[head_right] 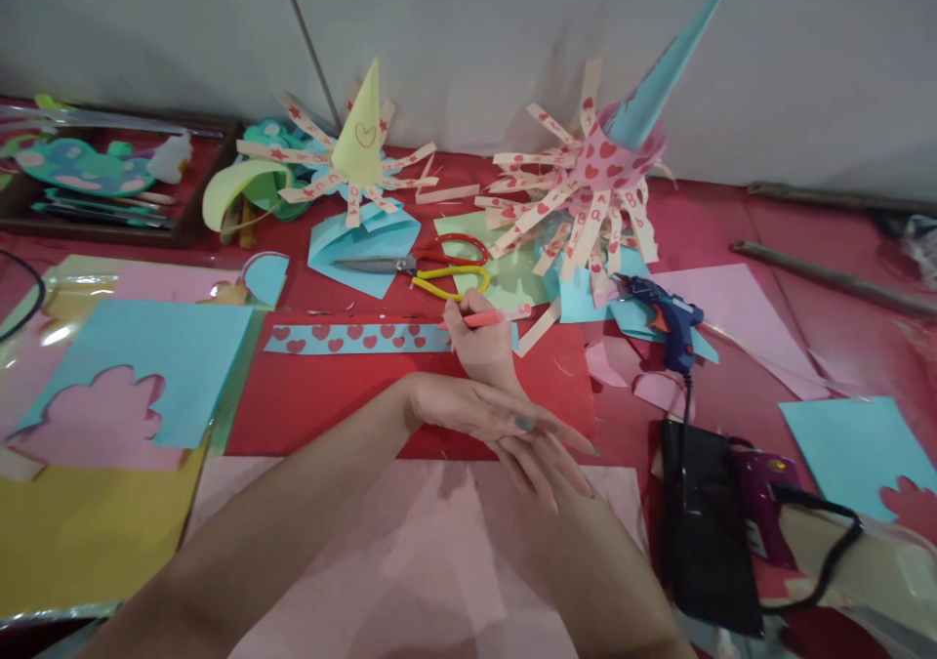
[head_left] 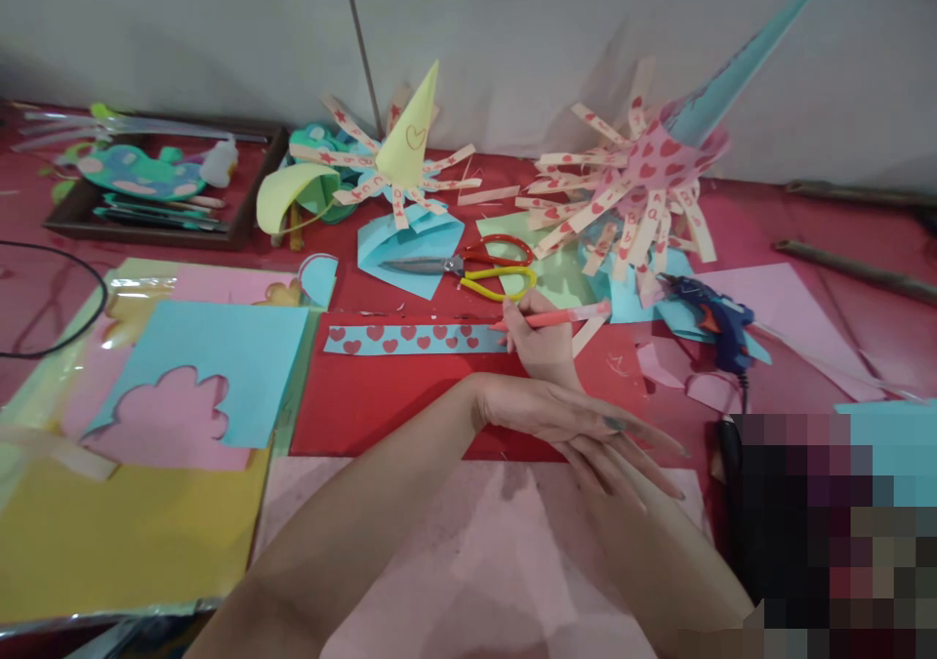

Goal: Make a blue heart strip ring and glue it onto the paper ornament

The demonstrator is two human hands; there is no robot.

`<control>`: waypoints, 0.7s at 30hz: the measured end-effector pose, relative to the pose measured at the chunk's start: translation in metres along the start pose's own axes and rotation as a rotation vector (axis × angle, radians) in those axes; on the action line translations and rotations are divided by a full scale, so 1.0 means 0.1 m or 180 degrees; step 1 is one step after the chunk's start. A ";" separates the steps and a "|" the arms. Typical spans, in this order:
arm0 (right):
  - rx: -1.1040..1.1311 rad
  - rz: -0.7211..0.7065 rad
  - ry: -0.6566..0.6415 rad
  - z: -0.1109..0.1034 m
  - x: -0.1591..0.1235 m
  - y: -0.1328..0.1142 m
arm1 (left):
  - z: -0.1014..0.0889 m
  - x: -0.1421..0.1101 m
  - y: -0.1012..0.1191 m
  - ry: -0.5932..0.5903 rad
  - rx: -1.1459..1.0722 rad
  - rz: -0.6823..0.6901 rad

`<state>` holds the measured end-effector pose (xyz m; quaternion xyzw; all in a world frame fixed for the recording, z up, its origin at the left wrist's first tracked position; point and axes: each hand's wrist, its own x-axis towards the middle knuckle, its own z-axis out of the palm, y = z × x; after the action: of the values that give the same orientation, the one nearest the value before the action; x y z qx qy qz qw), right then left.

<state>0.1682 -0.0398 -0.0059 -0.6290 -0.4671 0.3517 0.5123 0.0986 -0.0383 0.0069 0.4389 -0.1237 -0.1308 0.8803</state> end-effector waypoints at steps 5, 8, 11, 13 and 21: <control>0.0002 -0.0072 -0.0010 0.00 0.00 0.01 | 0.01 0.00 -0.03 0.0114 0.0049 0.0029; -0.0020 -0.0137 -0.0019 0.00 0.00 0.02 | 0.01 -0.01 -0.02 0.0110 0.0083 0.0010; -0.0073 -0.0185 -0.0035 -0.01 0.00 0.00 | 0.02 -0.01 0.00 0.0099 0.0070 -0.0051; -0.0113 -0.0174 -0.0065 -0.01 0.00 -0.01 | 0.02 0.00 0.02 0.0078 0.0036 -0.0066; -0.0199 -0.0139 -0.0123 -0.01 -0.01 -0.01 | 0.04 0.00 0.02 0.0079 -0.0011 -0.0091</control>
<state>0.1691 -0.0413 -0.0050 -0.6275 -0.5013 0.3378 0.4908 0.0975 -0.0398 0.0106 0.4407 -0.1062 -0.1381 0.8806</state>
